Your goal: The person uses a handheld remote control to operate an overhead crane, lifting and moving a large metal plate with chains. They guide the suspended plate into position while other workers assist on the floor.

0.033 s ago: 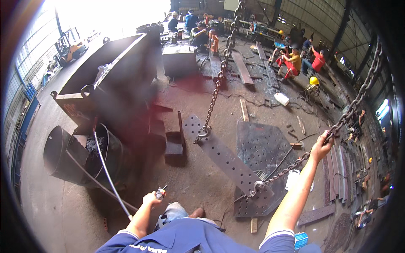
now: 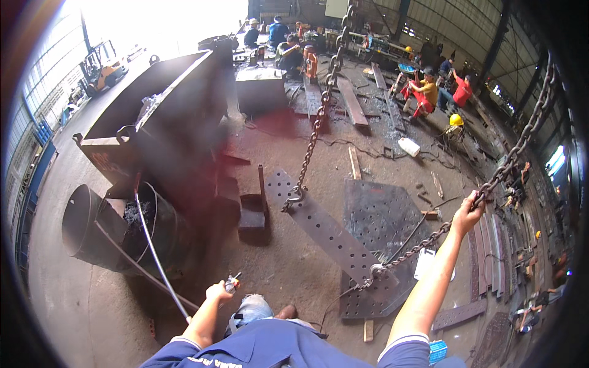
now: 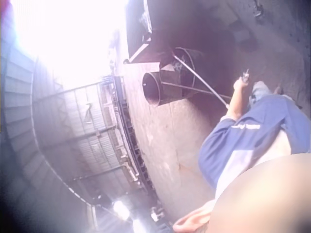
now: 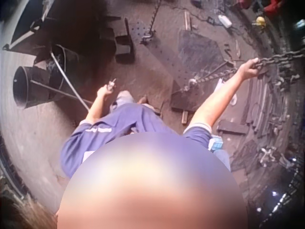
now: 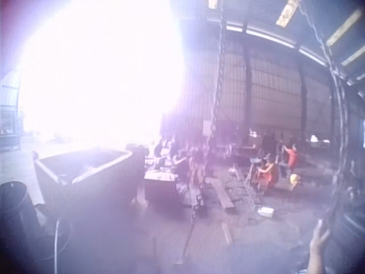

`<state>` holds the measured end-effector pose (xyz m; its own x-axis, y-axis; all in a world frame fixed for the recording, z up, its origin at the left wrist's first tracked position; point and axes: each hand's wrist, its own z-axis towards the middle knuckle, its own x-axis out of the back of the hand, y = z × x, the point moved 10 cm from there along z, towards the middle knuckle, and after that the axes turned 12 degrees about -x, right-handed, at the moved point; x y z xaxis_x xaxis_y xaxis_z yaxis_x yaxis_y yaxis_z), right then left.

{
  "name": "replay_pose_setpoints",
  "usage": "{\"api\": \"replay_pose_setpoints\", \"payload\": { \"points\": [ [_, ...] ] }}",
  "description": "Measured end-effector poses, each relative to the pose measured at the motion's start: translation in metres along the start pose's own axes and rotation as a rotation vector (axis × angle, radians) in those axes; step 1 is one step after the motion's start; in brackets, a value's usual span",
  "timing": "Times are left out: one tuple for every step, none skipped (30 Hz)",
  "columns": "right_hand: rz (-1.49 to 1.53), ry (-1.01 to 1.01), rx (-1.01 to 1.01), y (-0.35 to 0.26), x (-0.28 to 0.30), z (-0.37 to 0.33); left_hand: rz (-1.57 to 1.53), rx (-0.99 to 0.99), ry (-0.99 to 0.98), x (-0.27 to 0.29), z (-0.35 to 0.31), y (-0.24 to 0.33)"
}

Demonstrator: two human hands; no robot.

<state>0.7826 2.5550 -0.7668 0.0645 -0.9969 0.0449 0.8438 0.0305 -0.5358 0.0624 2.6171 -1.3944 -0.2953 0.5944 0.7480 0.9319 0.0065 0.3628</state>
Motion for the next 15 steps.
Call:
{"api": "replay_pose_setpoints", "payload": {
  "points": [
    [-0.051,0.014,-0.008,0.012,-0.001,0.002,0.020,0.000,-0.030,-0.016,0.004,-0.005],
    [-0.108,-0.019,-0.101,0.031,-0.008,0.005,0.000,0.018,-0.036,-0.025,0.006,-0.016],
    [-0.139,0.014,-0.072,0.035,-0.016,0.012,-0.011,0.030,-0.004,-0.028,0.019,-0.022],
    [-0.174,0.052,-0.098,0.044,-0.020,0.010,-0.011,0.050,-0.010,-0.039,0.022,-0.034],
    [-0.189,0.080,-0.150,0.051,-0.027,0.010,-0.006,0.066,-0.009,-0.050,0.030,-0.042],
    [-0.288,0.218,-0.147,0.051,-0.026,0.003,-0.023,0.073,-0.022,-0.062,0.039,-0.052],
    [-0.302,0.261,-0.189,0.056,-0.029,-0.010,-0.020,0.075,-0.024,-0.074,0.050,-0.062],
    [-0.388,0.429,-0.041,0.034,-0.024,-0.025,-0.052,0.087,-0.012,-0.088,0.058,-0.066],
    [-0.473,0.585,0.055,0.017,-0.025,-0.050,-0.048,0.108,-0.011,-0.096,0.069,-0.078],
    [-0.386,0.542,0.068,0.012,-0.036,-0.069,-0.072,0.112,-0.021,-0.104,0.083,-0.088],
    [-0.307,0.501,0.065,0.009,-0.052,-0.091,-0.086,0.150,-0.065,-0.107,0.092,-0.100],
    [-0.244,0.380,-0.032,0.012,-0.078,-0.104,-0.074,0.134,-0.071,-0.102,0.107,-0.103],
    [-0.173,0.245,-0.147,0.015,-0.111,-0.117,-0.053,0.129,-0.087,-0.092,0.119,-0.109],
    [-0.121,0.123,-0.251,0.018,-0.148,-0.135,-0.059,0.128,-0.080,-0.072,0.137,-0.111],
    [-0.029,-0.034,-0.286,0.004,-0.174,-0.135,-0.079,0.121,-0.084,-0.052,0.140,-0.105]
  ]
}}
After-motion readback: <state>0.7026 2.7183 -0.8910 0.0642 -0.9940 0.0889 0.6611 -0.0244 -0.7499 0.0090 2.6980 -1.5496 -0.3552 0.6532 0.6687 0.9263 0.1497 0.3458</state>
